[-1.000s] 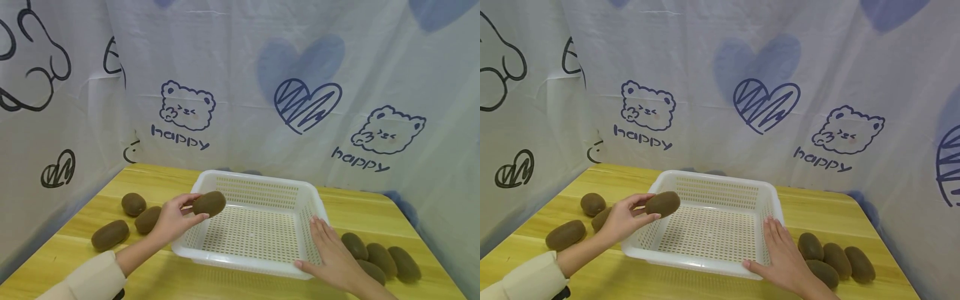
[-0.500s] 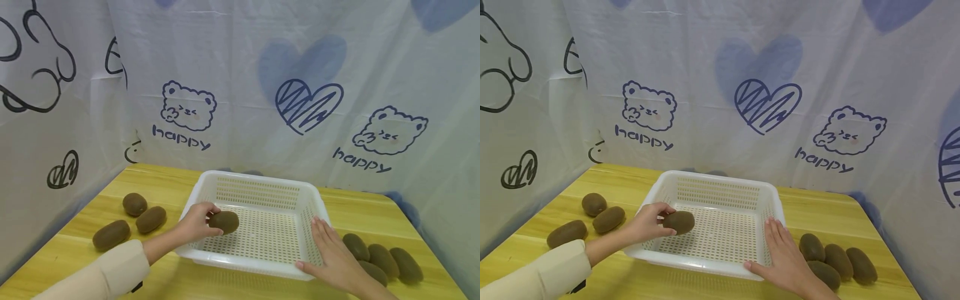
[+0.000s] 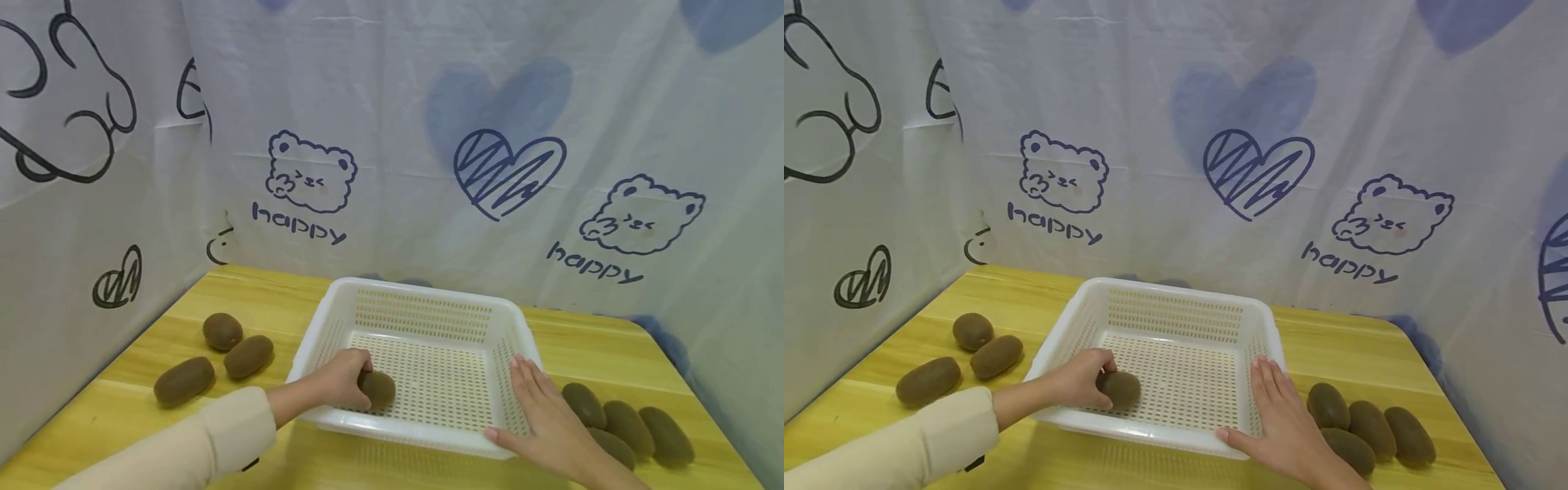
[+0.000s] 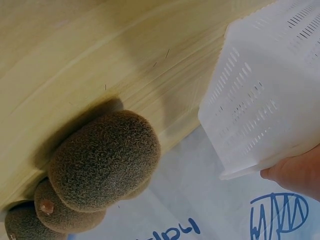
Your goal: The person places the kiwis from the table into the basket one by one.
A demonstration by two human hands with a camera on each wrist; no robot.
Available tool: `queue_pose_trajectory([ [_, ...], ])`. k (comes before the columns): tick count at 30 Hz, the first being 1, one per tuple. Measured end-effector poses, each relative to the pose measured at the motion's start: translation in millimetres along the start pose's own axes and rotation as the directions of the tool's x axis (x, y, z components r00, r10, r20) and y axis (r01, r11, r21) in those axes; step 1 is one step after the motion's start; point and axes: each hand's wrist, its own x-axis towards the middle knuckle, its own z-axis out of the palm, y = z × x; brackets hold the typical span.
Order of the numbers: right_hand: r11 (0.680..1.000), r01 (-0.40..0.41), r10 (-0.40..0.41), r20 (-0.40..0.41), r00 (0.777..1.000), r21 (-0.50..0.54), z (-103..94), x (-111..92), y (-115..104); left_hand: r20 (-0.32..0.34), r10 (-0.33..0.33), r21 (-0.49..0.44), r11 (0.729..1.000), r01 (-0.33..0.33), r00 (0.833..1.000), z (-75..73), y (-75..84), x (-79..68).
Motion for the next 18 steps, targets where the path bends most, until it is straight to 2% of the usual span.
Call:
queue_pose_trajectory([
  [5,1.0,0.009,-0.009,-0.011,1.0,-0.004,1.0,-1,0,0.065,-0.083,0.039,0.996,0.081,0.994,-1.3,4.6,-2.4],
  [10,1.0,0.014,-0.014,-0.018,1.0,-0.009,1.3,0,0,0.104,-0.083,0.045,0.996,0.079,0.991,-6.5,5.7,-7.9],
  [14,1.0,0.013,-0.013,-0.024,1.0,0.0,2.3,-1,0,0.062,-0.031,0.012,0.999,0.031,0.998,-14.5,6.3,-9.0],
  [18,1.0,0.017,-0.017,-0.03,0.999,-0.002,3.2,-1,1,-0.028,0.045,0.001,0.999,-0.045,0.999,-22.3,6.5,-11.4],
])
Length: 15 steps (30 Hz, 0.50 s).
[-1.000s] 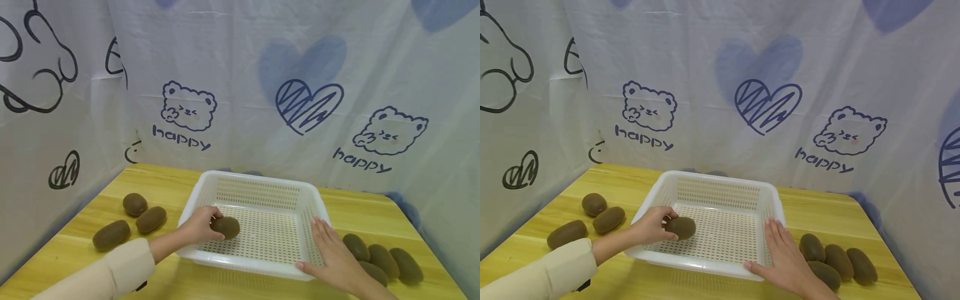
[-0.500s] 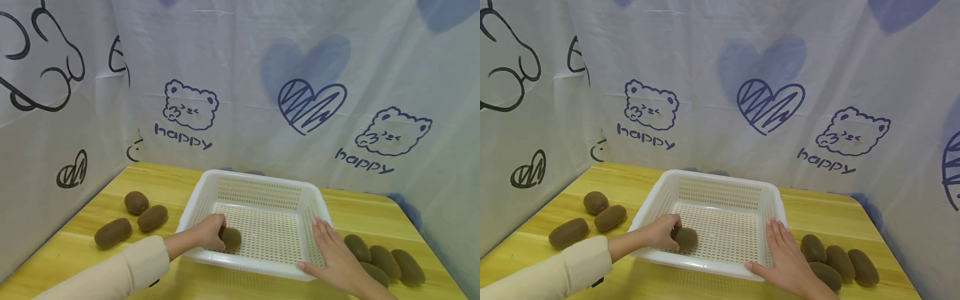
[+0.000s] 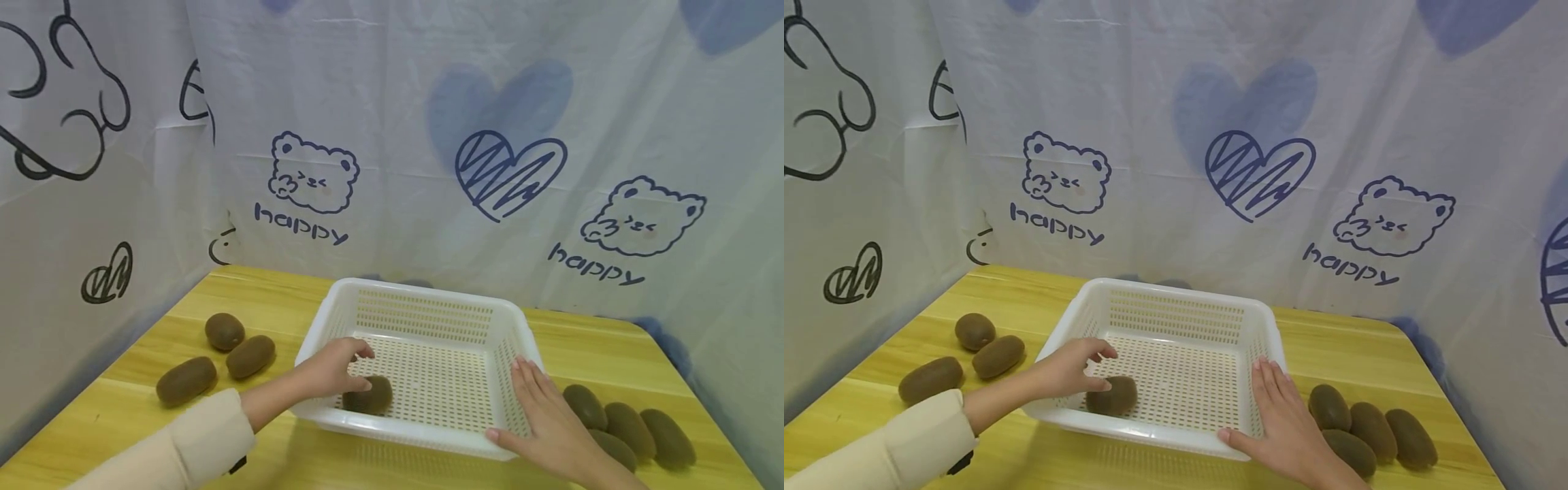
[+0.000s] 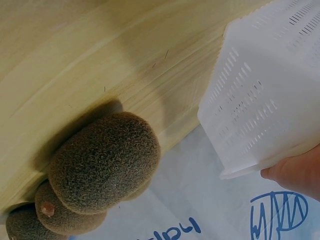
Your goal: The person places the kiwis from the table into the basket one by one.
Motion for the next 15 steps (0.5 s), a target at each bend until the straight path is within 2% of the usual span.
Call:
queue_pose_trajectory([
  [3,1.0,0.002,-0.002,0.001,1.0,-0.009,0.0,-1,1,-0.113,0.033,-0.017,0.999,-0.035,0.993,-0.1,-1.4,-4.0],
  [6,1.0,0.002,-0.002,0.002,1.0,-0.009,0.0,-1,1,-0.247,0.053,-0.033,0.997,-0.063,0.968,0.9,-2.4,-8.3],
  [9,1.0,0.009,-0.009,-0.004,1.0,-0.013,-0.3,-1,0,-0.371,0.072,-0.043,0.995,-0.094,0.926,-1.2,-1.8,-12.5],
  [15,1.0,0.012,-0.012,-0.006,1.0,-0.019,0.0,-1,0,-0.575,0.102,-0.025,0.99,-0.142,0.812,-3.9,-6.8,-23.5],
])
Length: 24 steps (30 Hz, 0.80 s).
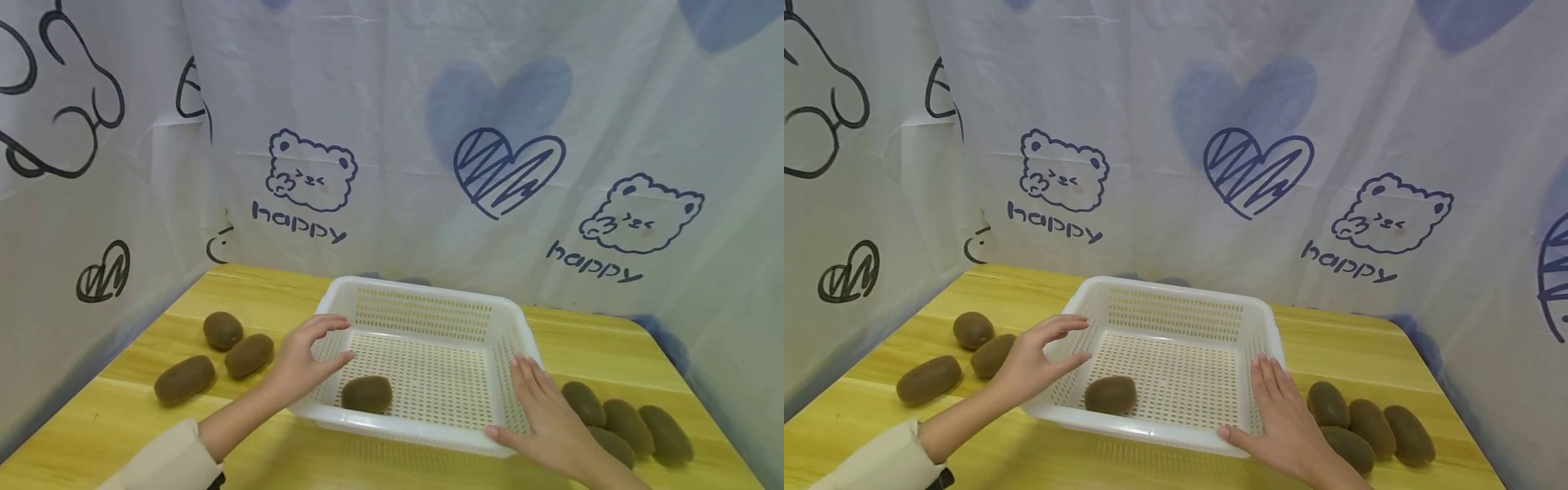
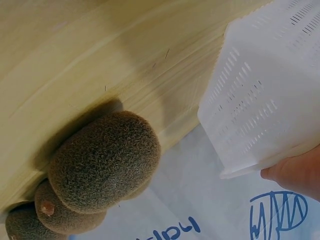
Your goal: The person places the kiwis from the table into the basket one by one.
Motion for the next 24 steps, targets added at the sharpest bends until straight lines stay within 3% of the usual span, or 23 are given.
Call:
queue_pose_trajectory([
  [4,1.0,-0.003,0.003,0.004,1.0,0.003,0.2,-1,0,-0.131,0.032,0.002,0.999,-0.032,0.991,-3.8,-7.4,-6.1],
  [10,1.0,-0.002,0.002,0.005,1.0,0.0,0.0,-1,0,-0.292,0.071,-0.007,0.997,-0.076,0.954,-7.8,-18.1,-13.8],
  [13,1.0,-0.002,0.002,0.011,1.0,-0.002,-0.3,-1,0,-0.323,0.07,0.005,0.997,-0.073,0.944,-10.1,-23.4,-18.5],
  [24,1.0,-0.006,0.006,0.017,1.0,-0.007,-1.1,0,-1,-0.357,0.08,0.018,0.997,-0.078,0.931,-26.6,-37.3,-31.5],
])
